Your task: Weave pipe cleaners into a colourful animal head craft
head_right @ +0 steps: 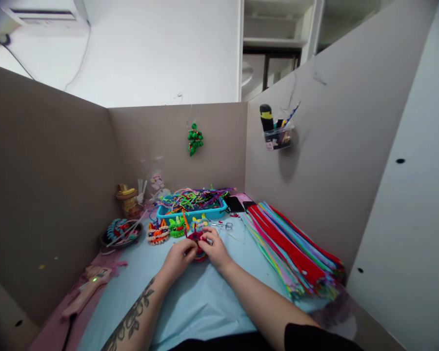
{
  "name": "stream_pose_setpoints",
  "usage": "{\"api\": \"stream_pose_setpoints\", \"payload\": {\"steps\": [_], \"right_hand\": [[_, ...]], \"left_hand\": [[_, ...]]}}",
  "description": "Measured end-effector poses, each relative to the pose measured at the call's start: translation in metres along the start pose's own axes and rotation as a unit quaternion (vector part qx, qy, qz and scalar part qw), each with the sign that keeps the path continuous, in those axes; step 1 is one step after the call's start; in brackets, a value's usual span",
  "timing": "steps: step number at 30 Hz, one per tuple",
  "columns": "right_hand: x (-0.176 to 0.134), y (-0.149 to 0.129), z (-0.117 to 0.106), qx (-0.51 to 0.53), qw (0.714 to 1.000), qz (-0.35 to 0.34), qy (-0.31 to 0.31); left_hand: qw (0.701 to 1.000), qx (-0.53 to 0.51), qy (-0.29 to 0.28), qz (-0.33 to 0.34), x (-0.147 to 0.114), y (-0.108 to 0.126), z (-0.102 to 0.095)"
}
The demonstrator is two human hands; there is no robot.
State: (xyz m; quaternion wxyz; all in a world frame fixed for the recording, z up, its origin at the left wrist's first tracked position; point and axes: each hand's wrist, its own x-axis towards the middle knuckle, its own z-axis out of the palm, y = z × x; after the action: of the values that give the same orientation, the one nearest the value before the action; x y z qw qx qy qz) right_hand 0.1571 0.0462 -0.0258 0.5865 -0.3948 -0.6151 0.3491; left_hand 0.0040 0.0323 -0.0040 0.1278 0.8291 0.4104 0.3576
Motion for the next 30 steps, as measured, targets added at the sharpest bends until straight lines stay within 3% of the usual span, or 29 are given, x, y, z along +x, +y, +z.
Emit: {"api": "stream_pose_setpoints", "payload": {"steps": [6, 13, 19, 25, 30], "right_hand": [[0.001, 0.000, 0.001, 0.011, 1.000, 0.009, 0.008], [0.001, 0.004, -0.006, -0.029, 0.996, -0.020, -0.076], [-0.002, -0.002, -0.006, -0.071, 0.994, -0.042, -0.072], [-0.001, 0.000, -0.006, -0.075, 0.994, -0.050, -0.059], [-0.002, 0.002, -0.007, -0.085, 0.993, -0.064, -0.059]], "left_hand": [[1.000, -0.007, -0.017, 0.003, -0.001, -0.002, -0.004], [1.000, -0.010, -0.018, -0.012, -0.002, -0.007, -0.001], [1.000, -0.020, -0.017, -0.017, -0.004, -0.007, -0.002], [0.994, -0.070, 0.027, -0.082, -0.005, -0.020, -0.003], [1.000, -0.029, 0.002, -0.005, -0.004, -0.022, -0.008]]}}
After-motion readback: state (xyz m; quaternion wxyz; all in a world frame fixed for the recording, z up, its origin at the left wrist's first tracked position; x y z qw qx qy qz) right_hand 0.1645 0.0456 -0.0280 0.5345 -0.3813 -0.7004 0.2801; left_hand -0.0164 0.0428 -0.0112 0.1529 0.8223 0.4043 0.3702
